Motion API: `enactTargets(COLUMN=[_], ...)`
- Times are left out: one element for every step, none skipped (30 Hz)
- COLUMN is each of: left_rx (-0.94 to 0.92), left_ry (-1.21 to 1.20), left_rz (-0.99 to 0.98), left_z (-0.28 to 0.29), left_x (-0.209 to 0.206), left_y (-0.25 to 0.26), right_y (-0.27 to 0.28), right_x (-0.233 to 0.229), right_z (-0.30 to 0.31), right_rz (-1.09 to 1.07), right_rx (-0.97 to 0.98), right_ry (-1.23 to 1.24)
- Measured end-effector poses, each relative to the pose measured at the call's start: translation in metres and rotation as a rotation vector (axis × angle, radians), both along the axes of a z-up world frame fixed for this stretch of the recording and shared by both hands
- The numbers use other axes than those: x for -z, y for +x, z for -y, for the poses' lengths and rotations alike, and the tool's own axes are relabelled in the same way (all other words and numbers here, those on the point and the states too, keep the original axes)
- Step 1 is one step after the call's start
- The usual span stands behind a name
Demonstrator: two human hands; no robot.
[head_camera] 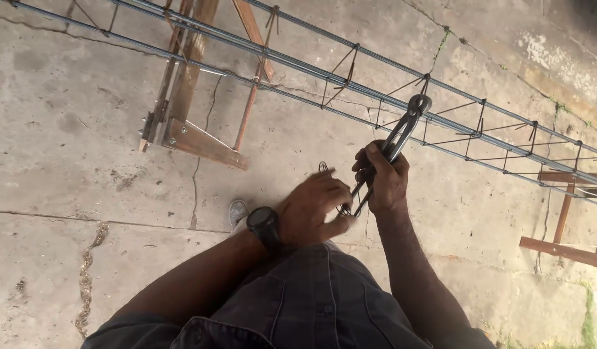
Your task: The person uses a rebar tying tool to twist and secure wire ties around the intersections of a steel rebar grid. The person repeatedly positions the tool, twists the wire to tighten the connection, and moves along the grid to tie multiple points.
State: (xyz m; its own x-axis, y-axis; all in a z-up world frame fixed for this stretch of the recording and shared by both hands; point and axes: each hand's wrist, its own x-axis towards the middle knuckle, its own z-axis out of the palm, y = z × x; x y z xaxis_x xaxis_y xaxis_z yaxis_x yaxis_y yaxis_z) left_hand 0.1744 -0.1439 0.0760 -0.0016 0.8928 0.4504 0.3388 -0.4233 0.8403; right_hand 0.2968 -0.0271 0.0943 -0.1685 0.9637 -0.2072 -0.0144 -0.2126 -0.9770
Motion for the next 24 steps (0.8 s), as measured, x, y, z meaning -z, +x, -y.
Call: enactTargets(left_rx=[-0.004,0.021,0.046,0.049,0.039,0.031,0.036,0.038,0.039,0.057,0.124,0.194,0.215,0.183,0.149,0.17,0.171,0.163,0.176,0.162,0.147,0.136,0.101,0.072], left_ry=[0.003,0.007,0.01,0.016,-0.002,-0.026,-0.026,-0.019,-0.012,-0.004,-0.08,-0.158,-0.152,-0.278,-0.403,-0.419,-0.478,-0.529,-0.539,-0.591,-0.641,-0.649,-0.65,-0.646], left_rz=[-0.002,-0.077,-0.153,-0.15,-0.181,-0.211,-0.207,-0.237,-0.267,-0.276,-0.227,-0.181,-0.192,-0.167,-0.143,-0.149,-0.126,-0.103,-0.108,-0.029,0.05,0.048,0.091,0.132], left_z=[0.003,0.005,0.007,0.011,0.015,0.02,0.022,0.024,0.025,0.029,0.031,0.033,0.033,0.036,0.039,0.037,0.035,0.03,0.028,0.024,0.02,0.018,0.017,0.013], left_x=[-0.004,-0.008,-0.012,-0.016,-0.02,-0.023,-0.022,-0.021,-0.021,-0.022,-0.023,-0.024,-0.02,-0.016,-0.011,-0.005,0.002,0.009,0.009,0.009,0.009,0.013,0.017,0.022], left_y=[-0.003,-0.005,-0.006,-0.007,-0.008,-0.01,-0.011,-0.013,-0.014,-0.019,-0.023,-0.026,-0.026,-0.026,-0.027,-0.029,-0.031,-0.033,-0.031,-0.03,-0.03,-0.032,-0.034,-0.037], right_y=[-0.004,-0.006,-0.007,-0.009,-0.01,-0.012,-0.012,-0.014,-0.014,-0.015,-0.016,-0.015,-0.013,-0.01,-0.008,-0.008,-0.007,-0.007,-0.003,0.0,0.001,0.004,0.007,0.01], right_x=[-0.001,-0.002,-0.003,-0.004,-0.006,-0.006,-0.008,-0.008,-0.009,-0.009,-0.01,-0.011,-0.011,-0.01,-0.007,-0.011,-0.016,-0.021,-0.017,-0.014,-0.012,-0.008,-0.005,-0.002], right_z=[0.004,0.008,0.013,0.016,0.019,0.023,0.025,0.026,0.027,0.029,0.03,0.031,0.027,0.026,0.025,0.025,0.025,0.021,0.021,0.016,0.012,0.008,0.004,-0.001], right_rz=[-0.002,0.0,0.002,0.005,0.003,0.002,0.006,-0.004,-0.013,-0.023,-0.048,-0.074,-0.085,-0.112,-0.139,-0.141,-0.165,-0.189,-0.192,-0.204,-0.217,-0.221,-0.223,-0.225], right_rx=[-0.004,-0.002,0.0,0.004,0.009,0.016,0.022,0.031,0.039,0.057,0.067,0.081,0.102,0.136,0.17,0.192,0.189,0.177,0.191,0.183,0.175,0.165,0.148,0.136], right_ry=[0.003,-0.037,-0.077,-0.071,-0.087,-0.108,-0.109,-0.122,-0.136,-0.131,-0.161,-0.192,-0.186,-0.179,-0.172,-0.188,-0.18,-0.165,-0.174,-0.182,-0.189,-0.198,-0.202,-0.202])
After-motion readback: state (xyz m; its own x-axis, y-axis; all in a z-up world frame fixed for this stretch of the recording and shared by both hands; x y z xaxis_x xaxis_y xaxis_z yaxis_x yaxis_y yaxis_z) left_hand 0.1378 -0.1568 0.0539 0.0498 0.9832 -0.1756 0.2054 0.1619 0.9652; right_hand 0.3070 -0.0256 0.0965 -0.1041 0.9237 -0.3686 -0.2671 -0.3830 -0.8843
